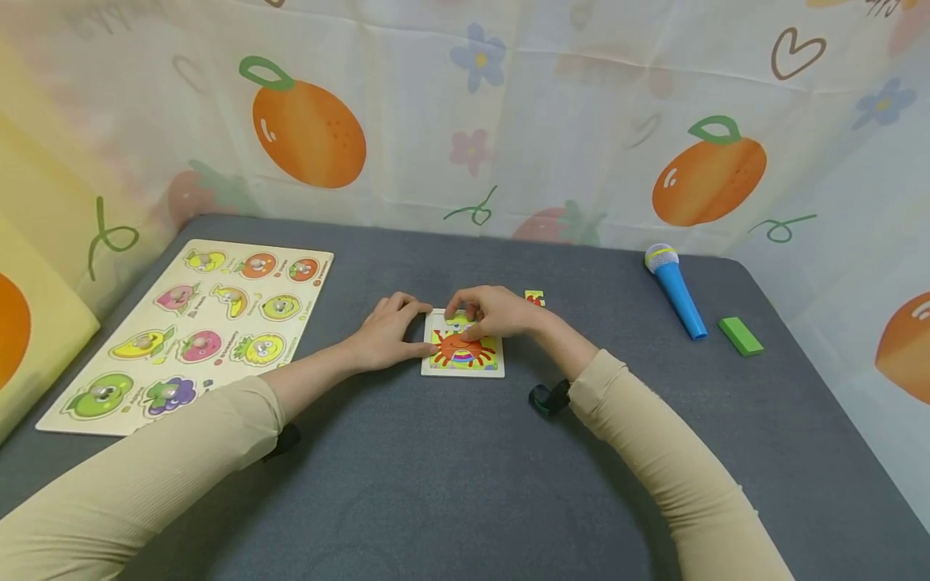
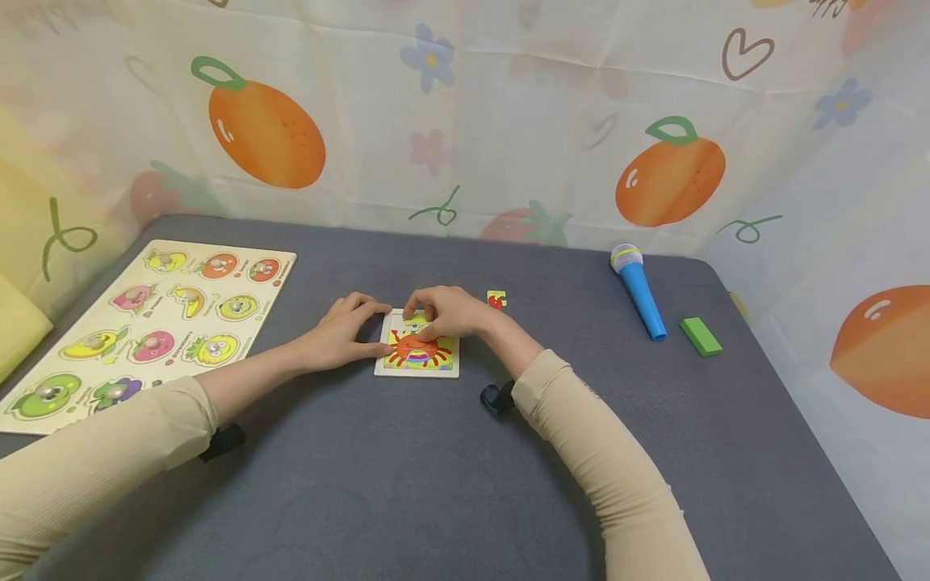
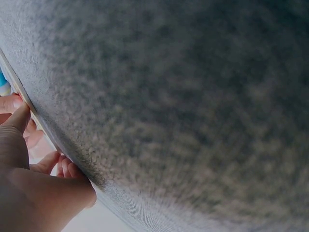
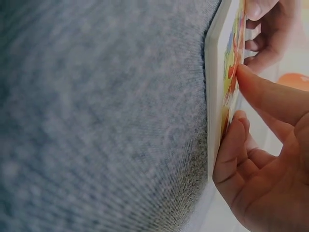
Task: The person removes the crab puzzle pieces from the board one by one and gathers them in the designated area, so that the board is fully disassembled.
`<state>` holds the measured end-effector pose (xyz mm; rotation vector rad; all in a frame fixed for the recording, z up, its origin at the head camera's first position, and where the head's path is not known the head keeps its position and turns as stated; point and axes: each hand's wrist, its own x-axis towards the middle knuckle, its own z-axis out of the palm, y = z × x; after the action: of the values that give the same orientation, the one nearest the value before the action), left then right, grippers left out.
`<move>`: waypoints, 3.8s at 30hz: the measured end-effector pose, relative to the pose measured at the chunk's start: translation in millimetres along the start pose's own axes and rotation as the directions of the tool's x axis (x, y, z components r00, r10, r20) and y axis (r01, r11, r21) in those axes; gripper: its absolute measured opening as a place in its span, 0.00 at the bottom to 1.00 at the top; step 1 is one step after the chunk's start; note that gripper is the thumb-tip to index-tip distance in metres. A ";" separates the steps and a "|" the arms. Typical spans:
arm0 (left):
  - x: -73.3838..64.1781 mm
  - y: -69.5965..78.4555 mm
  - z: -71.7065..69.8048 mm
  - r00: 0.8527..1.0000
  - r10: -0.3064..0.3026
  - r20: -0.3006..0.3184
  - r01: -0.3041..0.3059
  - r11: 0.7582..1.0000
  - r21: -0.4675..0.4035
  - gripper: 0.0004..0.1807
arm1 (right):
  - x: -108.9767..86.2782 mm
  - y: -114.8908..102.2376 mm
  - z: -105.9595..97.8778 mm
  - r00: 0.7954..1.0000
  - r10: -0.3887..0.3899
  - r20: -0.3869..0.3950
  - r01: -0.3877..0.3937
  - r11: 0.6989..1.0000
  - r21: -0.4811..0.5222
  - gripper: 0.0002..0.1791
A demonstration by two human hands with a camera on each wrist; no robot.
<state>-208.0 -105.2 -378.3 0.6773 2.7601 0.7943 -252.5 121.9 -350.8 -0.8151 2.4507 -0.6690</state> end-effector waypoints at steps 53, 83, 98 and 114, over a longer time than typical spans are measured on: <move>0.8 -1.3 0.5 1.000 0.010 0.002 -0.010 1.000 -0.002 0.37 | 2.3 0.7 1.7 1.000 -0.020 -0.015 0.019 1.000 -0.019 0.18; 0.2 -1.5 0.2 1.000 0.010 -0.002 -0.010 1.000 -0.010 0.37 | 1.4 2.7 2.7 0.990 0.068 -0.122 -0.057 0.994 0.094 0.20; -0.9 0.0 -0.3 1.000 0.005 0.001 -0.005 1.000 -0.010 0.37 | 0.7 6.6 4.2 0.989 0.051 -0.138 -0.025 0.983 0.184 0.08; 1.4 -0.4 1.1 1.000 -0.001 -0.006 0.001 1.000 0.010 0.37 | -6.5 11.2 -10.0 0.981 0.067 -0.184 -0.006 0.949 0.316 0.10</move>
<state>-209.1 -104.4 -379.5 0.6768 2.7710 0.7842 -258.1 136.9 -347.8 -0.6007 2.4281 -1.1363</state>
